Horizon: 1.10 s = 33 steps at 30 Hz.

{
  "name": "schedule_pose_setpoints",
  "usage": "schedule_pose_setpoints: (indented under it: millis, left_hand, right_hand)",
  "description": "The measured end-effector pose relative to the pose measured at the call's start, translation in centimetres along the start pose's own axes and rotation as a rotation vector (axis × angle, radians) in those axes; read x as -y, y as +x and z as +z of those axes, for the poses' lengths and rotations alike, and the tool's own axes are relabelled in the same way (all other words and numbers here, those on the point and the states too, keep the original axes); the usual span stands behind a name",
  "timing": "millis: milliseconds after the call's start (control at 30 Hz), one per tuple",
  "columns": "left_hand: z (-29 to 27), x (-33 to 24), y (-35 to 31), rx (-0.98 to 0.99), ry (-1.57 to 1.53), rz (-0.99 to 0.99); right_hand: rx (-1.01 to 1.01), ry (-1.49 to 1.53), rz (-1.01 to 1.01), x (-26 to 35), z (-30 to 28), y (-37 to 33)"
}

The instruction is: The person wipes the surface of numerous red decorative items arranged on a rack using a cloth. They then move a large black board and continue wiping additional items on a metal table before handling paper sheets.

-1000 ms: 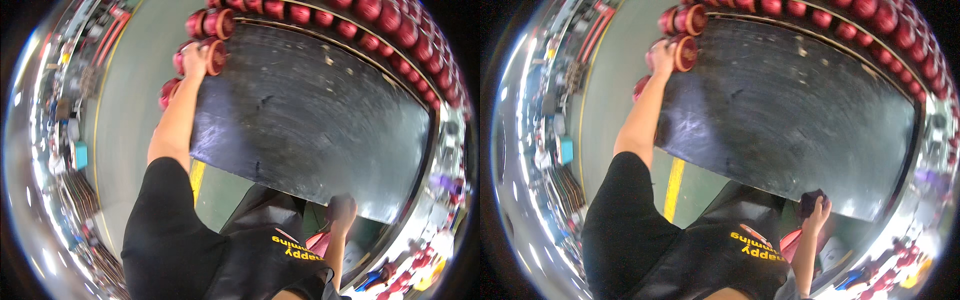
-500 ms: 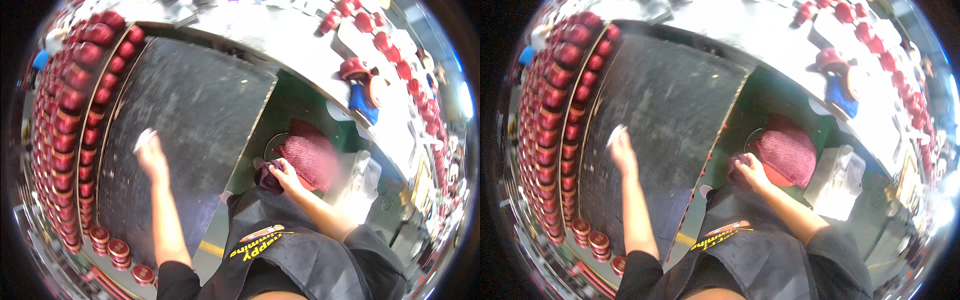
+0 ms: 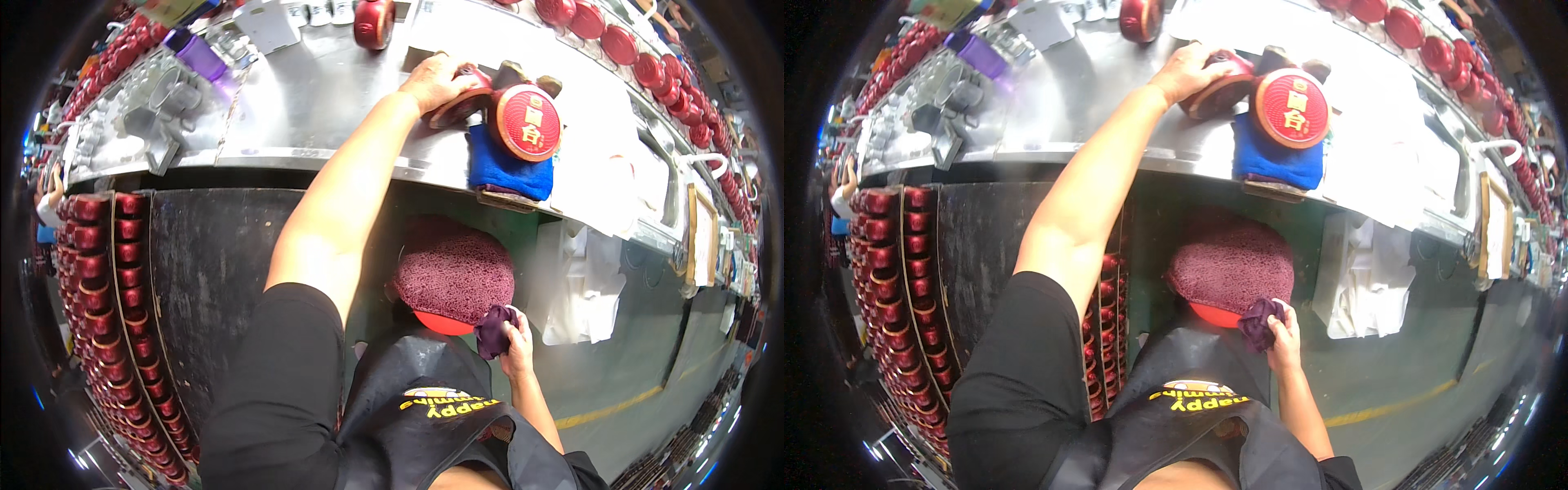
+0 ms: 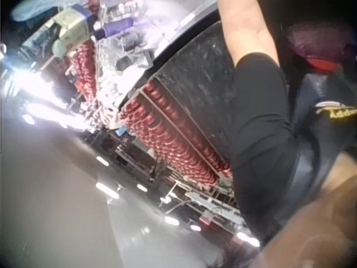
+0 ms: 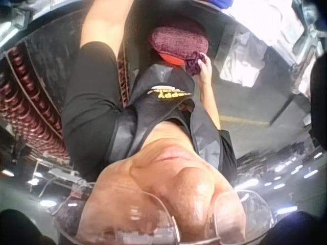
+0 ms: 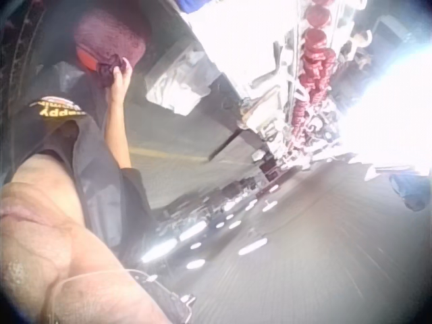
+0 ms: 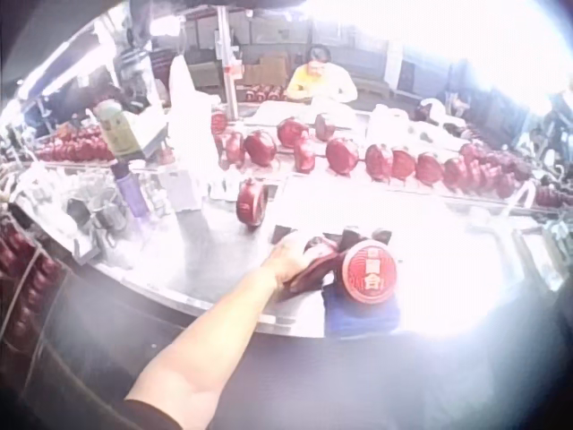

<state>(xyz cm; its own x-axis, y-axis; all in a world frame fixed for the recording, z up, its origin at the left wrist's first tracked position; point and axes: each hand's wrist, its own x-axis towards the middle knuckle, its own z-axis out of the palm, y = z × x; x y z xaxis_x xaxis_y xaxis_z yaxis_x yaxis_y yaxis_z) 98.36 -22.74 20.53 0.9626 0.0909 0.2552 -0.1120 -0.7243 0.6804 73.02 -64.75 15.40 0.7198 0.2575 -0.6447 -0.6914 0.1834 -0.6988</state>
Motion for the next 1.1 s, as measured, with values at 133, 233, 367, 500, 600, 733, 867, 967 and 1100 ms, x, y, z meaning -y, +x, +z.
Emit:
schedule_pose_setpoints:
  millis: [133,233,367,500,600,733,867,967,1100]
  left_hand:
    - [1.4,0.8,-0.1,-0.183,-0.077,0.133]
    - [1.1,0.9,-1.9,-0.355,-0.21,0.004]
    - [-1.2,0.3,-6.7,-0.659,-0.703,-0.292]
    - [-3.9,-2.7,-14.5,-0.774,-0.895,-0.269]
    - [-5.4,-5.4,-19.7,-0.846,-0.953,-0.297]
    - [-7.0,-8.5,-26.2,-0.916,-0.887,-0.292]
    - [-9.5,-10.6,-32.7,-0.951,-0.715,-0.345]
    - [-11.4,-11.9,-37.1,-1.052,-0.659,-0.389]
    - [-12.9,-13.7,-43.5,-1.222,-0.616,-0.451]
  right_hand:
    - [0.029,0.066,-0.015,0.0,-0.4,1.5]
    - [0.036,0.134,-0.031,1.1,0.8,2.8]
    - [0.136,0.071,-0.126,4.3,4.8,4.6]
    - [0.417,-0.02,-0.416,6.5,12.3,7.4]
    - [0.417,-0.044,-0.432,5.4,17.7,7.1]
    - [0.445,-0.428,-0.721,2.4,22.3,5.9]
    - [0.581,-0.189,-0.458,-0.6,24.4,3.6]
    - [0.617,-0.292,-0.46,-2.3,26.5,2.3]
    - [0.664,-0.587,-0.857,-4.3,30.9,1.5]
